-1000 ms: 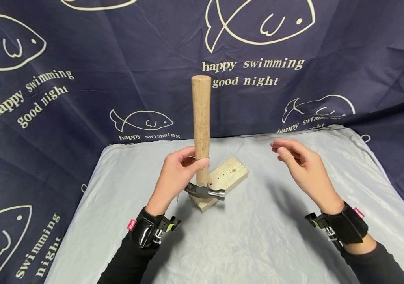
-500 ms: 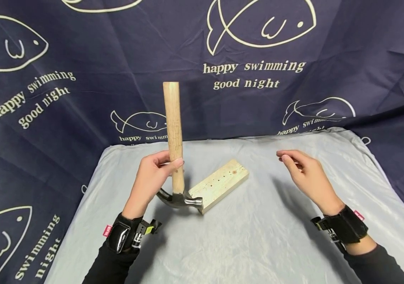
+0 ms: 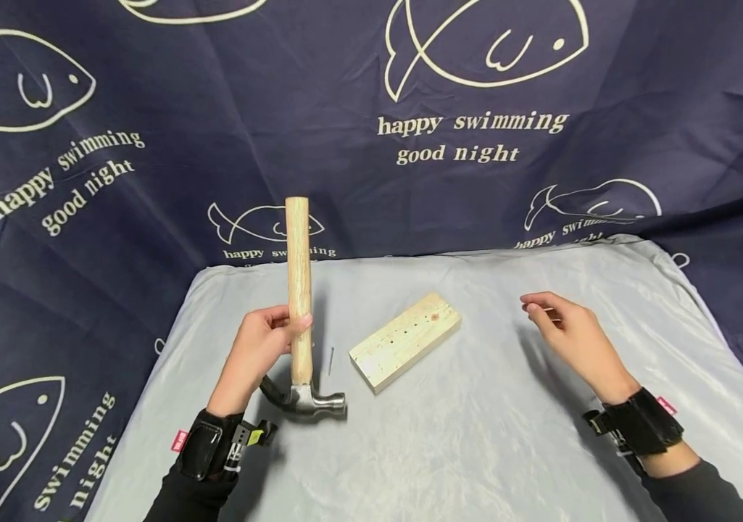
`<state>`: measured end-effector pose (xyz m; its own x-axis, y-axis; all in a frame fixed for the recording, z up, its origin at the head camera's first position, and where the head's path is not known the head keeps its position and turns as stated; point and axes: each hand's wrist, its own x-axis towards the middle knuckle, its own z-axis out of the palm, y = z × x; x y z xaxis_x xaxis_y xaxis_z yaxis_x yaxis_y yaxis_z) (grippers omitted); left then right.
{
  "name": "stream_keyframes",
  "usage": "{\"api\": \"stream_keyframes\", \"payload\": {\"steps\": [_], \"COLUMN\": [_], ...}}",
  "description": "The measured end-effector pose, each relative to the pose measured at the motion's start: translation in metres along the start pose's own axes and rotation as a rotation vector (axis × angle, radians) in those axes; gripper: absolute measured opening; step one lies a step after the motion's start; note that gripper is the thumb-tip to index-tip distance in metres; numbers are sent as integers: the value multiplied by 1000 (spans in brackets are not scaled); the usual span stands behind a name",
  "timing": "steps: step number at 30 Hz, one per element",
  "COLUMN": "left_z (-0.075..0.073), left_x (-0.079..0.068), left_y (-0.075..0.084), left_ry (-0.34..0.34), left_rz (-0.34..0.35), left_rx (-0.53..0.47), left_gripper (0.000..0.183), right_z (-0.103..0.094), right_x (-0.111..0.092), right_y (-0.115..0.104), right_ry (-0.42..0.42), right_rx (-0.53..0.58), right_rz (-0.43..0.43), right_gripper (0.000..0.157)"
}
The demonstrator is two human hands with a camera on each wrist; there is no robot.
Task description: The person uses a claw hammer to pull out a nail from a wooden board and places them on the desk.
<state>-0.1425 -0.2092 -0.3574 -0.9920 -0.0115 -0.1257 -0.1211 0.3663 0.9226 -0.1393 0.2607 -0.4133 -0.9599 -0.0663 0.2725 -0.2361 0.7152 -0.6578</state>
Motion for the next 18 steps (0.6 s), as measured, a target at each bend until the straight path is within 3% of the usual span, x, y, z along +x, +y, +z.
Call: {"api": "stream_keyframes", "payload": {"steps": [10,18], "left_z": [6,7], "left_x": [6,13], "left_y": [-31,-43], "left_ry": [-39,-69], "left_rz": [-85,-173], "left_rx": [-4,-7], "left_gripper": [34,39], "right_z": [6,8], "right_x": [2,6], "right_y": [4,4], "right_ry": [-54,-68], "right_rx": [-26,-6], "right_rz": [30,44], "right_gripper": [40,42]}}
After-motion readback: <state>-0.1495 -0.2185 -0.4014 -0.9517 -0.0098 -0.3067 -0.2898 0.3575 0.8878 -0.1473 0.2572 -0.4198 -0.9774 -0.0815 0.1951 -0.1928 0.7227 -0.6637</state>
